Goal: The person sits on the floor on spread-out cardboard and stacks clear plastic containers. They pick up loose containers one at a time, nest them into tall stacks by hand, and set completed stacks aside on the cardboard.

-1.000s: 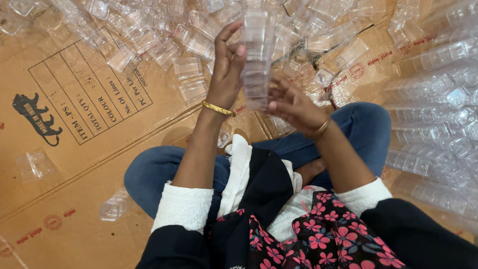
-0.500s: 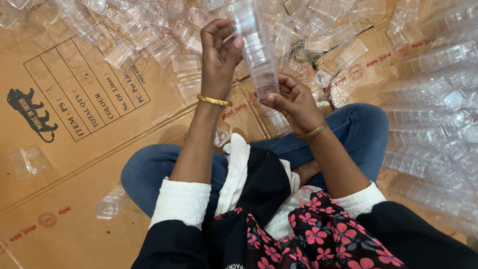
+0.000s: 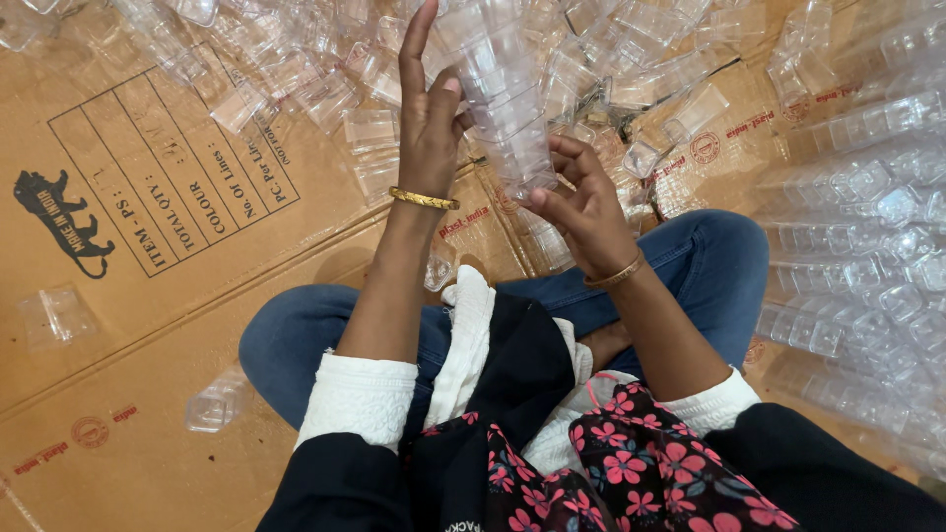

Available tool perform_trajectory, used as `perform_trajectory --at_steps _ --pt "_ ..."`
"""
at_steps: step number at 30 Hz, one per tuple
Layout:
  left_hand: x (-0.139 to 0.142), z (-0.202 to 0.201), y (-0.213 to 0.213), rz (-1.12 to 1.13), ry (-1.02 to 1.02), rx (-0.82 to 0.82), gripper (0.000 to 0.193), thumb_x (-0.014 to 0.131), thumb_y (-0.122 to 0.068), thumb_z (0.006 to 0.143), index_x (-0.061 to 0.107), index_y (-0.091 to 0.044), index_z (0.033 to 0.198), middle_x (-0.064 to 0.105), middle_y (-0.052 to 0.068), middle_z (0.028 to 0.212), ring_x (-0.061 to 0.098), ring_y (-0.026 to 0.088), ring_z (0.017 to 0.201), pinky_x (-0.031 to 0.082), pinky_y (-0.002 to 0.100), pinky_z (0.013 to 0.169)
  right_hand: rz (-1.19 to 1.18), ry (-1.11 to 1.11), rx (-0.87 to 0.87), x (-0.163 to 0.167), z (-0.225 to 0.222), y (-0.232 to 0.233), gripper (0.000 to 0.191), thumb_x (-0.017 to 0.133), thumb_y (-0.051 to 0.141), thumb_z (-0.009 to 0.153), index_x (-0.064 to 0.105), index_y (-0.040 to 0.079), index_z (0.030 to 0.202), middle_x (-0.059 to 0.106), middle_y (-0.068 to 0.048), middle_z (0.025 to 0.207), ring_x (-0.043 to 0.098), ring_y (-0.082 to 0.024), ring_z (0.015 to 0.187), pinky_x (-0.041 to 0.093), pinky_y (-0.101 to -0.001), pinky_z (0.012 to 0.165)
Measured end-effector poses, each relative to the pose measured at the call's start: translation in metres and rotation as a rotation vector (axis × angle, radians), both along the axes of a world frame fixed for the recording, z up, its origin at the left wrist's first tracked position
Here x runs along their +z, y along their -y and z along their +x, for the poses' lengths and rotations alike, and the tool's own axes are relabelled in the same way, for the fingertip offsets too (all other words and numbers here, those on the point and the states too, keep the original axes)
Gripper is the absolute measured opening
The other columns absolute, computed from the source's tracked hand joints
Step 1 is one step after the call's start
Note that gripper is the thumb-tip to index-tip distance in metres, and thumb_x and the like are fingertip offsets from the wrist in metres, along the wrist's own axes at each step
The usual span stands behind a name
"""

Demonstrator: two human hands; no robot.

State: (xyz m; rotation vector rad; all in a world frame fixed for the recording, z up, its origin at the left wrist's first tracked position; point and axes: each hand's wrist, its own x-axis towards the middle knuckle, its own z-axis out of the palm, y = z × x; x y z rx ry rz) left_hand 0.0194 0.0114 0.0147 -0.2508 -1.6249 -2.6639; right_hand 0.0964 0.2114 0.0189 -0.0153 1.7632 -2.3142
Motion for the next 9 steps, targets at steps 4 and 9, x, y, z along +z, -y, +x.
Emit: perform_trajectory --at_steps 4,9 --pt "-0.0043 -0.0013 -0.0003 0.024 -0.025 -0.015 0.059 0.052 -0.02 0.114 0.023 -0.028 0.165 0.065 0.001 0.116 0.06 0.006 0.097 0.057 0.025 0.088 -0.03 0.0 -0.021 0.0017 0.0012 0.0014 0.064 0.075 0.002 0.092 0.042 0.001 0.146 0.057 -0.014 0.136 0.061 -0.023 0.127 0.056 -0.0395 0.111" --pt "-0.0075 0.0004 -0.0023 0.046 -0.001 -0.025 0.059 0.054 -0.037 0.118 0.024 -0.027 0.168 0.061 0.0 0.108 0.06 0.006 0.092 0.06 0.027 0.087 0.006 -0.063 -0.029 -0.0002 0.002 0.0032 0.065 0.078 -0.001 0.091 0.043 0.002 0.146 0.058 -0.015 0.134 0.061 -0.025 0.128 0.054 -0.0402 0.112"
